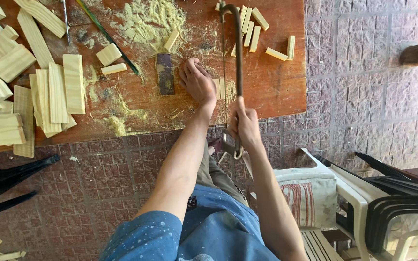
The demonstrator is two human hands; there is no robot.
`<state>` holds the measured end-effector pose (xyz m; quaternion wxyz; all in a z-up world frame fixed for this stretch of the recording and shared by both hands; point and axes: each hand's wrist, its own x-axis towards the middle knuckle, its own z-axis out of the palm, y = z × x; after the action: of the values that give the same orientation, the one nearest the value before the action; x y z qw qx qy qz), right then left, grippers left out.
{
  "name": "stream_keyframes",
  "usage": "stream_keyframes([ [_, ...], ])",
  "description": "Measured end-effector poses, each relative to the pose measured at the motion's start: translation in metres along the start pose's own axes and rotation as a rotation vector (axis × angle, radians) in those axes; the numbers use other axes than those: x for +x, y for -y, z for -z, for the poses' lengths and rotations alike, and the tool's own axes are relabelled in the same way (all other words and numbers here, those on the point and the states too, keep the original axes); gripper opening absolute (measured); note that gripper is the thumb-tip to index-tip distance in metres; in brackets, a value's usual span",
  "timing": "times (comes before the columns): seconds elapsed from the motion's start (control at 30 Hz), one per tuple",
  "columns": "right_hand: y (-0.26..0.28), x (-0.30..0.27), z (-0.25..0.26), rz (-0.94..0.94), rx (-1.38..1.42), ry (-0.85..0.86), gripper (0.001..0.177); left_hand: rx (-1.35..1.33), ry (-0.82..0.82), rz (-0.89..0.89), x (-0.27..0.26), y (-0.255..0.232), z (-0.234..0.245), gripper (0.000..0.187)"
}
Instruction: The person uses a hand saw to cut small wooden blocks on a workbench. They hold each block with one hand and saw with the other, producing sawdust and separating the wood into smaller pieces.
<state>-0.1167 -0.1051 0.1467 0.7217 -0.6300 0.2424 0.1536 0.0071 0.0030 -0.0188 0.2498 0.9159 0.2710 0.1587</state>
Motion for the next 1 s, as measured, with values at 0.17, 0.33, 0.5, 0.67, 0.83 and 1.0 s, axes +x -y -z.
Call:
stream_keyframes([
  [0.17,-0.017,-0.051,0.040,0.050,0.115,-0.028,0.075,-0.084,0.040,0.025,-0.003,-0.007,0.019,0.015],
  [0.33,-0.037,-0.077,0.058,0.046,0.124,-0.029,0.067,-0.281,0.100,0.005,0.007,0.007,0.027,0.016],
  [0.5,-0.048,-0.094,0.070,0.019,0.056,-0.019,0.059,-0.511,0.546,-0.358,0.027,0.025,0.065,0.039],
  [0.67,-0.067,-0.101,0.082,0.028,0.023,0.010,0.056,-0.070,0.817,-0.753,0.035,0.033,0.104,0.073],
  [0.83,-0.060,-0.103,0.082,0.045,-0.025,0.032,0.055,-0.020,0.768,-0.891,0.025,0.038,0.098,0.075],
  [1.0,-0.049,-0.104,0.076,0.076,-0.016,0.041,0.054,-0.238,0.578,-0.839,0.011,0.049,0.075,0.046],
])
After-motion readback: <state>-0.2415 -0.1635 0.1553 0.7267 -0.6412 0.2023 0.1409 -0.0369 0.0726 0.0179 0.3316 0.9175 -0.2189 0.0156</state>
